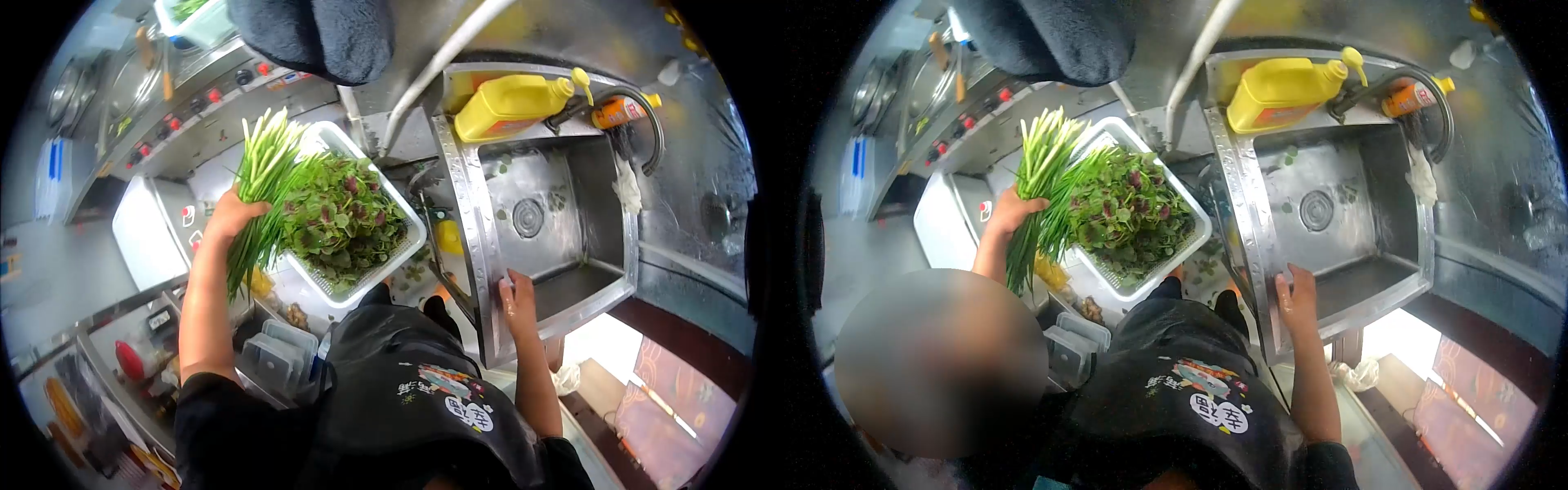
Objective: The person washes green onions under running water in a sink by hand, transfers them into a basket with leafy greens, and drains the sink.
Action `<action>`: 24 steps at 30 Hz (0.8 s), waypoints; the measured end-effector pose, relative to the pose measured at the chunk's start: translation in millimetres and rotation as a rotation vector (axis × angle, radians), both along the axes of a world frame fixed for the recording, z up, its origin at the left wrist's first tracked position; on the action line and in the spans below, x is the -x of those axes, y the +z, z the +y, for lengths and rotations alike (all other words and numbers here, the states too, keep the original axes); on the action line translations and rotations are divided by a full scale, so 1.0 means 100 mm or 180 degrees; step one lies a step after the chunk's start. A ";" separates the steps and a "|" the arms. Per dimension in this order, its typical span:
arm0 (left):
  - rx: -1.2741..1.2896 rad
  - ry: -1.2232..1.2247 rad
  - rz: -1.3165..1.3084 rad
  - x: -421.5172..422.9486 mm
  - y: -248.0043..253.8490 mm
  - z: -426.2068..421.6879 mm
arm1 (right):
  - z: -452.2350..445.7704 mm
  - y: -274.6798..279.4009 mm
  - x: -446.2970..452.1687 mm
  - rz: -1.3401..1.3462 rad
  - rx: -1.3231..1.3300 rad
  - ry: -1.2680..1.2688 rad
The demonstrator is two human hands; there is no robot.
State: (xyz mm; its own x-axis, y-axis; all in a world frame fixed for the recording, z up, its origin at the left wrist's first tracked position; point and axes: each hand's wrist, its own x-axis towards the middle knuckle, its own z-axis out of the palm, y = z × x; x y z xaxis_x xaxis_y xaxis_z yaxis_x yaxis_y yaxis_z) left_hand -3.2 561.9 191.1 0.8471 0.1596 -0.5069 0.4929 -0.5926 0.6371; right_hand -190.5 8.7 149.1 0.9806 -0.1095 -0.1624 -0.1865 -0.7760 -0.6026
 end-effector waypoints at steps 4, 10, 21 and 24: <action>-0.0786 -0.0765 0.0449 -0.48 -1.27 0.26 | 0.24 -0.17 0.27 0.0216 0.0064 -0.0295; -0.0722 -0.0735 0.0575 -0.83 -2.20 0.19 | 0.42 -0.07 0.24 0.0121 0.0173 -0.0711; -0.1088 -0.1611 0.0927 -0.98 -3.43 0.46 | 0.44 -0.10 0.27 -0.0202 0.0332 -0.0734; -0.1122 -0.1851 0.0947 -0.96 -2.99 0.20 | 0.44 -0.10 0.27 -0.0191 0.0309 -0.0765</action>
